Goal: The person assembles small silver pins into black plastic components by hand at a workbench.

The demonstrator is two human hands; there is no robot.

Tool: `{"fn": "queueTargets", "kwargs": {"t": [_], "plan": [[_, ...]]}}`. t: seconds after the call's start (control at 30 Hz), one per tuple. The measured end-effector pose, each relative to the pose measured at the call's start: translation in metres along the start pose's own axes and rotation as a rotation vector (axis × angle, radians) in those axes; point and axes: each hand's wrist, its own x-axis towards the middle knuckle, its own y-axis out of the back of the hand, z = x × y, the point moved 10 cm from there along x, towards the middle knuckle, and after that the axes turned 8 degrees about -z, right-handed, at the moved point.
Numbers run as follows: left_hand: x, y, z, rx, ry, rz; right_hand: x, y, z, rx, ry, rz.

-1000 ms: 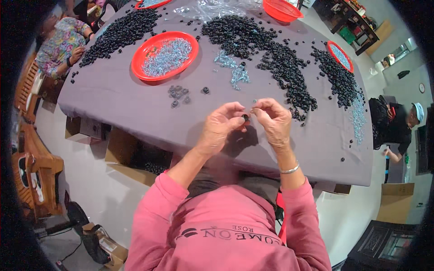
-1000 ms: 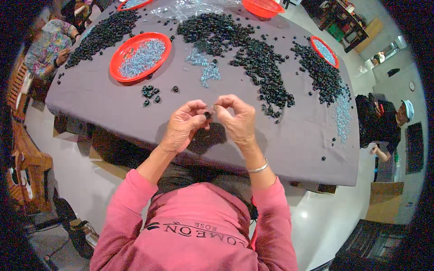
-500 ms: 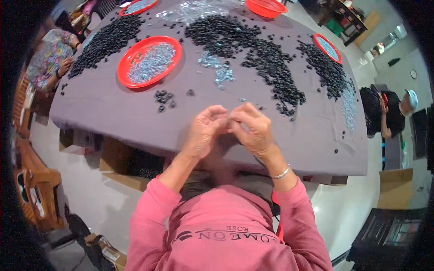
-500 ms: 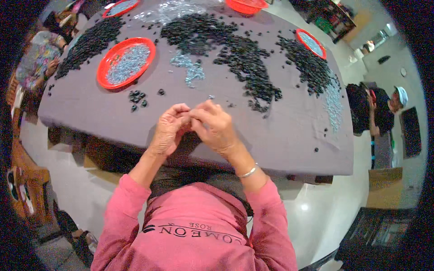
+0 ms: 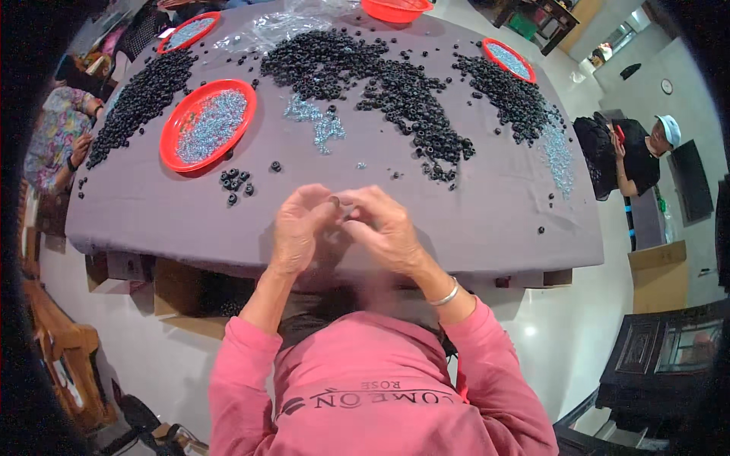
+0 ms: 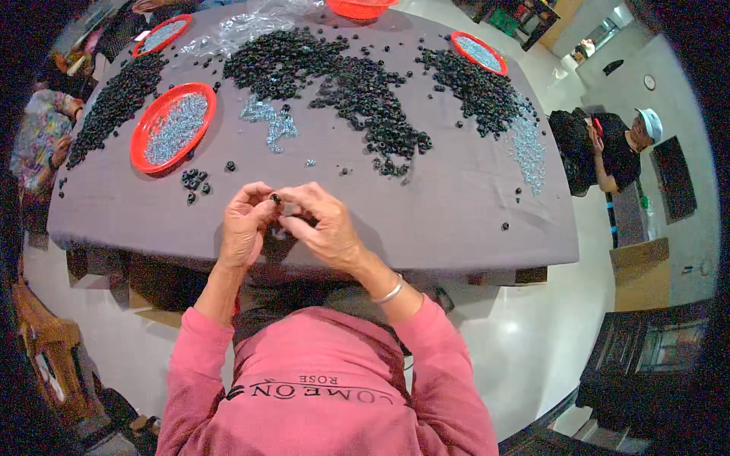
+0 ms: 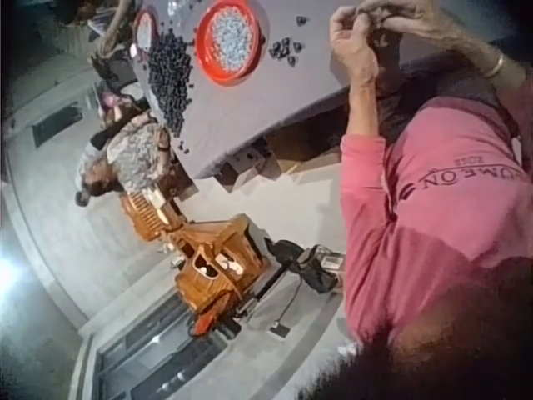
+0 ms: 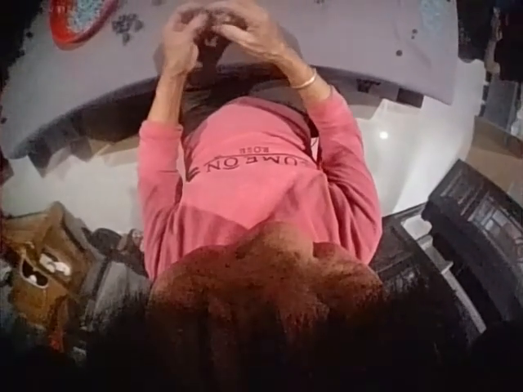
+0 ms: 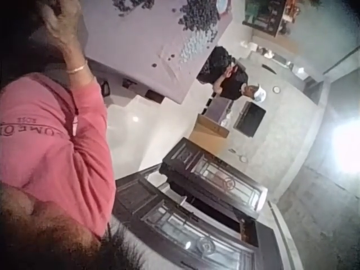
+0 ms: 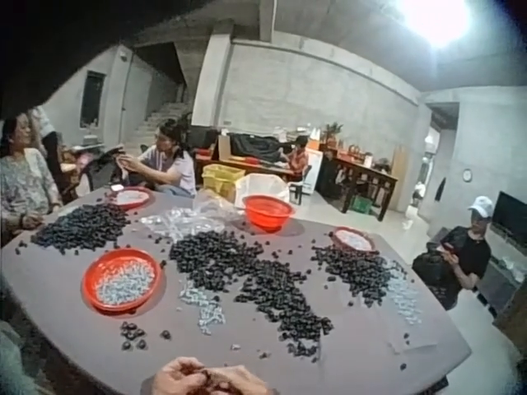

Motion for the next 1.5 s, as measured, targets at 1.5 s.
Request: {"fn": "queueTargets", "kwargs": {"t": [1.5], "plan": [[0.003, 0.001, -0.013, -0.085, 0.077, -0.098, 0.028, 0.014, 0.019, -0.225, 0.005, 0.105]]}}
